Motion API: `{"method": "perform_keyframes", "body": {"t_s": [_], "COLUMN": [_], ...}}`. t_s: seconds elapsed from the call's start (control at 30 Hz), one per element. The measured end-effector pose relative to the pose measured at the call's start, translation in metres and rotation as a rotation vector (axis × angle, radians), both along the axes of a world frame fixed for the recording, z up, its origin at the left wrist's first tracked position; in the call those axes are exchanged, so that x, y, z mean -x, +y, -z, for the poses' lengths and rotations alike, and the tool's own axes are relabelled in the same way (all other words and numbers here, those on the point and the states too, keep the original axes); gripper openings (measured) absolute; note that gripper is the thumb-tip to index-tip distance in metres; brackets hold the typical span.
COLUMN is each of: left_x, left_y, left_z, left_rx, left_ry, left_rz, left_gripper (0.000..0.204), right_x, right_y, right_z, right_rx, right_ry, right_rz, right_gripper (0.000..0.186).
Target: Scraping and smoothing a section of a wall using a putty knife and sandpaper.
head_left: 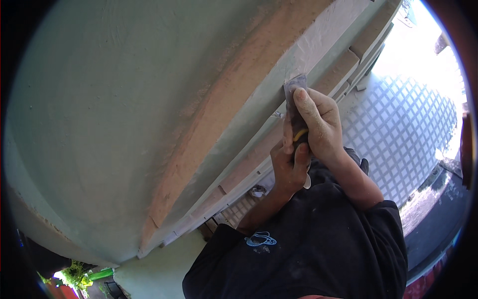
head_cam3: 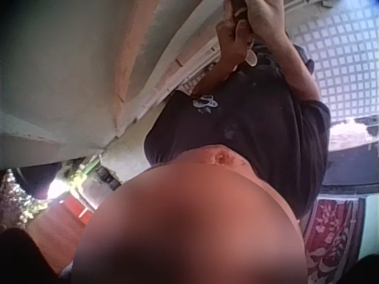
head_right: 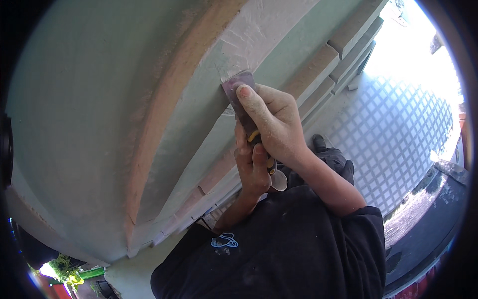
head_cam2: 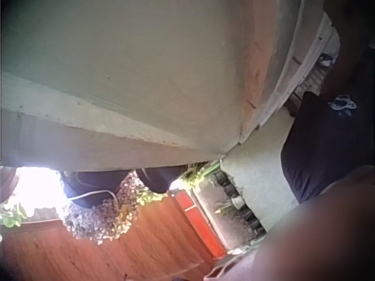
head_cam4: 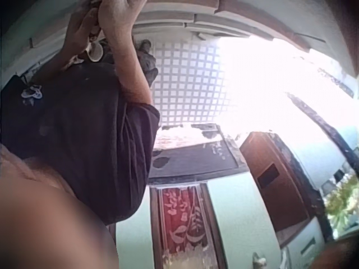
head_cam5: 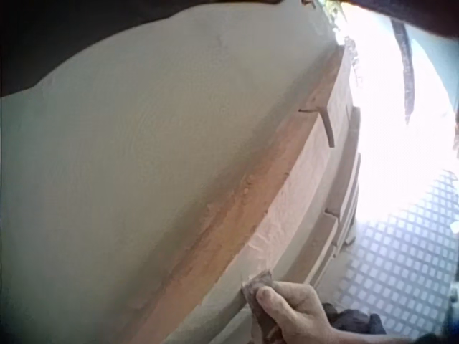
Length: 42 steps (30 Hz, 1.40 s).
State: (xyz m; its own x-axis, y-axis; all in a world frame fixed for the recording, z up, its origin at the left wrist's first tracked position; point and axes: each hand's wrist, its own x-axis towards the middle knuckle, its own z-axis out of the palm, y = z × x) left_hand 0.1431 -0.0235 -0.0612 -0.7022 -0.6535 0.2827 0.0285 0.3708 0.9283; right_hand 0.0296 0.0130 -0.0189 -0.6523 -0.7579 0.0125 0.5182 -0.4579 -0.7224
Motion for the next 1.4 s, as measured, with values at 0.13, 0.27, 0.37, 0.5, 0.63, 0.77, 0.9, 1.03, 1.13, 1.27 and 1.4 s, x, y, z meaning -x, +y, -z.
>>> {"method": "perform_keyframes", "body": {"t_s": [0.13,0.27,0.37,0.5,0.63,0.77,0.9,1.03,1.13,1.27,1.4], "left_x": [0.001,0.002,-0.005,0.0,0.005,-0.005,0.008,-0.005,-0.011,0.001,-0.005], "left_y": [-0.004,-0.002,0.002,-0.003,-0.003,-0.005,-0.01,0.001,-0.001,-0.01,-0.01], "left_z": [-0.004,-0.006,0.002,0.003,0.005,0.01,0.006,0.002,0.004,-0.002,0.0], "left_rx": [-0.042,-0.1,-0.149,-0.087,-0.022,-0.07,0.057,-0.137,-0.197,-0.109,-0.074], "left_ry": [-0.013,-0.077,-0.08,-0.093,-0.048,-0.084,-0.018,-0.079,-0.085,-0.072,-0.082], "left_rz": [0.001,0.069,0.083,0.079,0.046,0.076,0.095,0.081,0.112,0.096,0.113], "left_gripper": [0.04,0.039,0.038,0.037,0.038,0.037,0.036,0.033,0.032,0.034,0.036], "right_x": [0.004,0.011,0.003,0.006,0.005,0.002,0.006,-0.001,-0.003,0.0,-0.001], "right_y": [-0.002,0.001,0.006,0.0,0.0,-0.001,0.0,0.003,0.002,-0.002,-0.002], "right_z": [-0.011,-0.018,-0.004,-0.01,-0.01,-0.005,-0.016,-0.012,-0.012,-0.018,-0.019], "right_rx": [0.002,-0.056,-0.147,-0.099,-0.068,-0.128,-0.108,-0.128,-0.162,-0.118,-0.102], "right_ry": [-0.049,0.01,-0.007,-0.059,0.026,-0.001,0.029,0.011,-0.01,0.008,0.029], "right_rz": [-0.045,-0.003,-0.022,-0.023,0.01,-0.006,0.029,0.014,0.012,0.05,0.053], "right_gripper": [0.046,0.051,0.053,0.052,0.051,0.051,0.051,0.052,0.053,0.052,0.052]}}
